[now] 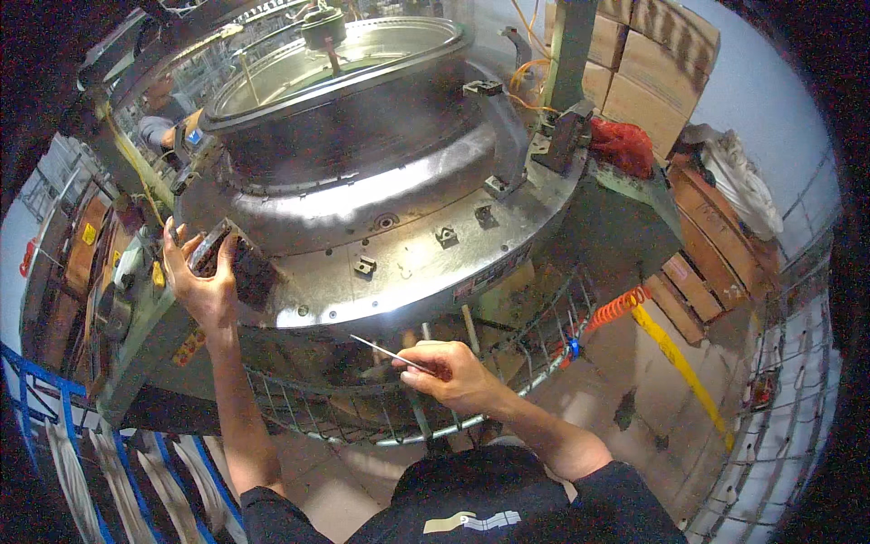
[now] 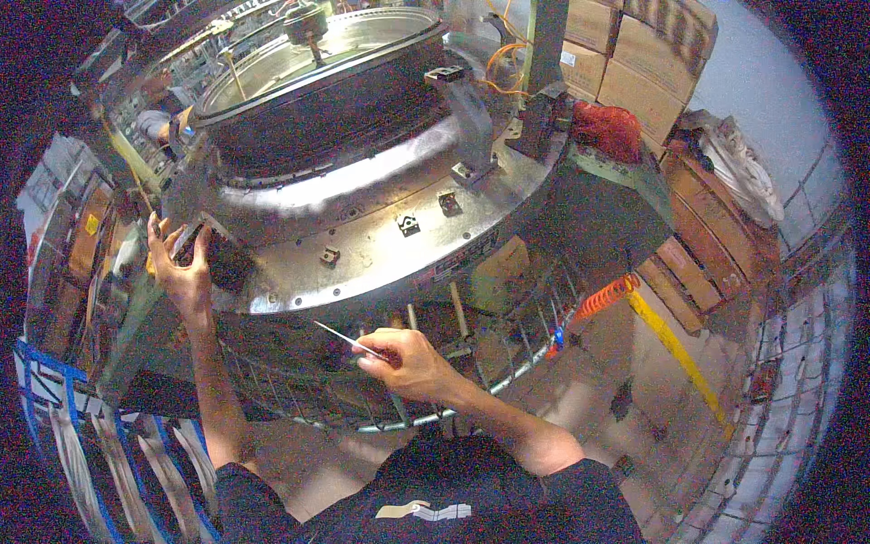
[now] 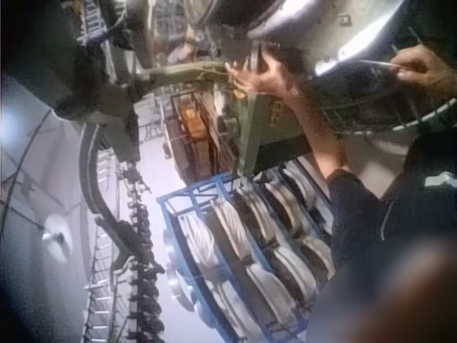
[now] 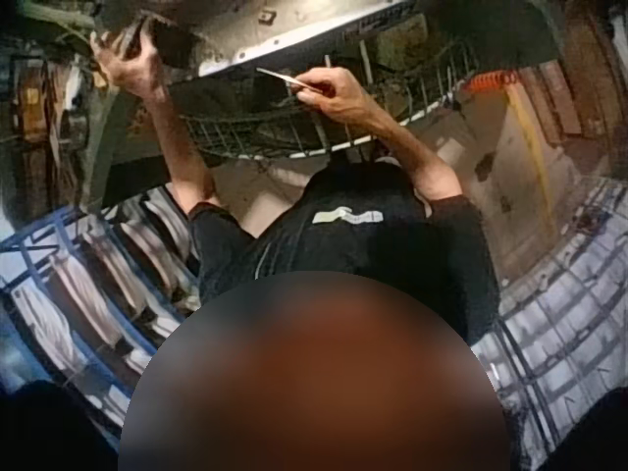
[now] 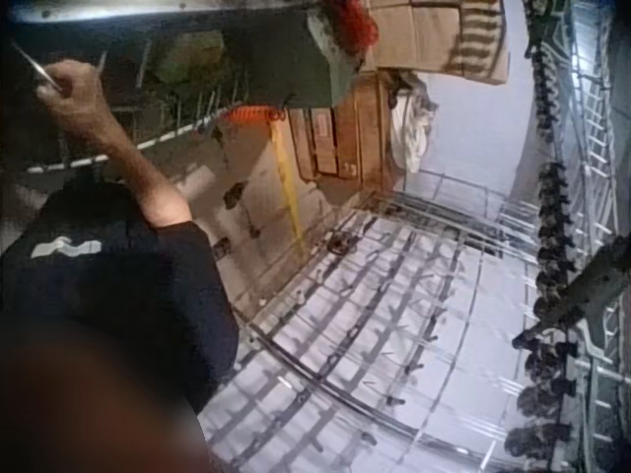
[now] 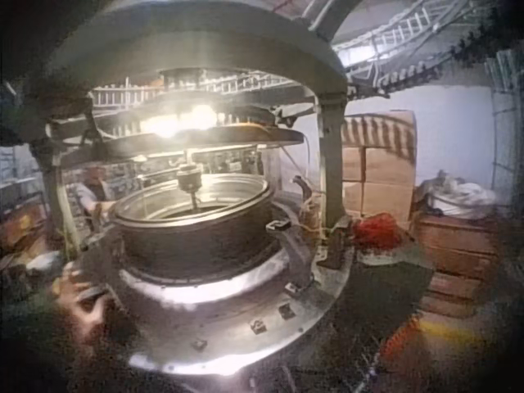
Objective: The person uses a screwdriver to tighten screws on a metal bracket attached to a large cylindrical machine. They repeatedly insert screws and turn the screwdriver to secure the bracket in place.
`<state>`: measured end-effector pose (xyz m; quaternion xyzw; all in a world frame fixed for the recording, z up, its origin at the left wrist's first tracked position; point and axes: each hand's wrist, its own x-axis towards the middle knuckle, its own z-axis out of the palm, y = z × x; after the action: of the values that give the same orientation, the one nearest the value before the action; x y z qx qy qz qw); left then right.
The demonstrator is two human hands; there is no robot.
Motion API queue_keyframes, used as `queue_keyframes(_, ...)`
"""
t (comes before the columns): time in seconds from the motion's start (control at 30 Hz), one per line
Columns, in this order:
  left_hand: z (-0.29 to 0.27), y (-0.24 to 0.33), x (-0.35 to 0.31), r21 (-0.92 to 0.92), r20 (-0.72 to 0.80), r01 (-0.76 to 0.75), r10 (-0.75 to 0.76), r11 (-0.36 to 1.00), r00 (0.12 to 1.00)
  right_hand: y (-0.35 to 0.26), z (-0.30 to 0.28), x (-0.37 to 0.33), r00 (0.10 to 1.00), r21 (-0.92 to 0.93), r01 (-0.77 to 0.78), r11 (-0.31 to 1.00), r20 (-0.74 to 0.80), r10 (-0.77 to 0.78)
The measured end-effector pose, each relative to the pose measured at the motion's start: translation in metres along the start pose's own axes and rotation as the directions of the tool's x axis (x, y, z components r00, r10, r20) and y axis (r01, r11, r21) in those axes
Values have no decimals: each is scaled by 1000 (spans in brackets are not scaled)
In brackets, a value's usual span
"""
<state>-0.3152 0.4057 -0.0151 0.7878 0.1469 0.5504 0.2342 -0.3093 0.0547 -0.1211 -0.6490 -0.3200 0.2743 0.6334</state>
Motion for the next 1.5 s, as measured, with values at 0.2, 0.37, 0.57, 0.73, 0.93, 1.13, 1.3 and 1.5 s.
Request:
queue_keyframes(0.2, -7, -4, -4, 375, 71, -586, 608, 719, 791, -1, -11, 0, 1000, -51, 20, 999, 3, -20)
queue_keyframes(0.37, -15, -3, -7, 248, 477, -883, 743, 398, 469, -6, -17, -3, 1000, -37, 7, 999, -25, -8)
queue_keyframes(0.57, -31, -5, 2, 139, 634, -900, 662, 412, 401, -37, -38, -4, 978, -161, 163, 973, -103, -181)
queue_keyframes(0.73, -42, -17, 6, 85, 427, -873, 774, 480, 467, -76, -49, 19, 956, -354, 156, 922, -179, -231)
queue_keyframes(0.93, -28, -18, -10, -210, 198, -156, 198, 965, 960, -81, 32, 114, 952, -203, 277, 939, -72, -297)
queue_keyframes(1.13, -20, -34, -6, -569, 327, 207, -12, 796, 945, -73, 69, 164, 929, -227, 311, 923, -131, -345)
queue_keyframes(1.3, -17, -33, -4, -506, 301, 160, 0, 847, 953, -72, 72, 164, 923, -190, 310, 932, -176, -343)
queue_keyframes(1.5, -11, -17, -14, -292, 102, -73, 107, 954, 989, -77, 73, 163, 941, -224, 249, 942, -173, -290)
